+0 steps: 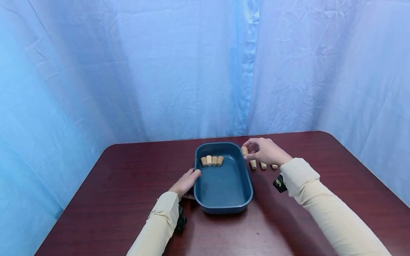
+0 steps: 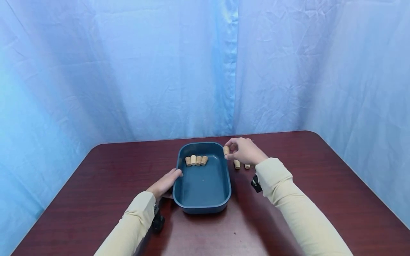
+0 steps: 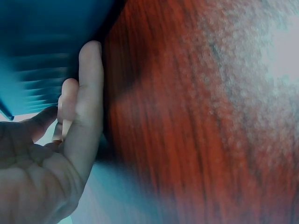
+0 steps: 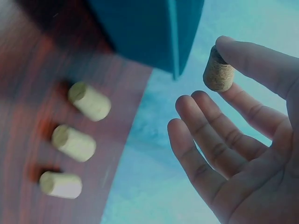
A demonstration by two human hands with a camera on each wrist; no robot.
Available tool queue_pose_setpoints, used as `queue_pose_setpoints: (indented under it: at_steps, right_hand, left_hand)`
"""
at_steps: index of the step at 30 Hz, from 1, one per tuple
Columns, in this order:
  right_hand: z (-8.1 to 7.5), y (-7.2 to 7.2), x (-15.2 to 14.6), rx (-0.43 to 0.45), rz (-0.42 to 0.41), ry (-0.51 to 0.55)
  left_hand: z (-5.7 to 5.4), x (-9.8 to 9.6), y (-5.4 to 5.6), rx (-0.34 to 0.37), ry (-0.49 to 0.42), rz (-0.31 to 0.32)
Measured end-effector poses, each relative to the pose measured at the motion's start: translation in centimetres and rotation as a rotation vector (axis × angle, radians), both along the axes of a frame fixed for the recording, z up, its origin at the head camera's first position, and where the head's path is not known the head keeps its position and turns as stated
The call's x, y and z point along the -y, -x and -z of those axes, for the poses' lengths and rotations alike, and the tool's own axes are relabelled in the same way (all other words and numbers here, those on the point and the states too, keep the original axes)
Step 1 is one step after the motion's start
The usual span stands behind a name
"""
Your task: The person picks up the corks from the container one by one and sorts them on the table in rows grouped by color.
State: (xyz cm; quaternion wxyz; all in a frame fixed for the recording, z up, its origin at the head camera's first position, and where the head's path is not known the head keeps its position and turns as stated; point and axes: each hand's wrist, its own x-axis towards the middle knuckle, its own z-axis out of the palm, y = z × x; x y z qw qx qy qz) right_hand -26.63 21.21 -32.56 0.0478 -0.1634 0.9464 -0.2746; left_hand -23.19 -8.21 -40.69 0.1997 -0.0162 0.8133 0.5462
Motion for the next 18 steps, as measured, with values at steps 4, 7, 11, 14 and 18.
queue_pose_setpoints:
  at_steps: [4, 7, 11, 14, 18]
  right_hand:
    - [0.8, -0.1, -1.3, 0.009, 0.014, 0.0]
    - [1.3, -0.1, -2.0, 0.022, 0.014, 0.008]
    - [2.2, -0.1, -2.8, 0.036, 0.003, 0.001]
    - [2.9, -0.2, -3.2, 0.038, -0.013, -0.011]
    - [3.7, -0.5, -3.7, 0.049, -0.025, -0.019]
  left_hand:
    - [0.1, 0.1, 0.0, 0.0, 0.0, 0.006]
    - [0.1, 0.1, 0.1, -0.002, 0.001, 0.009]
    - [0.2, 0.1, 0.1, -0.005, 0.003, 0.008]
    - [0.2, 0.2, 0.1, -0.006, 0.002, 0.006]
    - [0.2, 0.0, 0.0, -0.008, 0.0, 0.0]
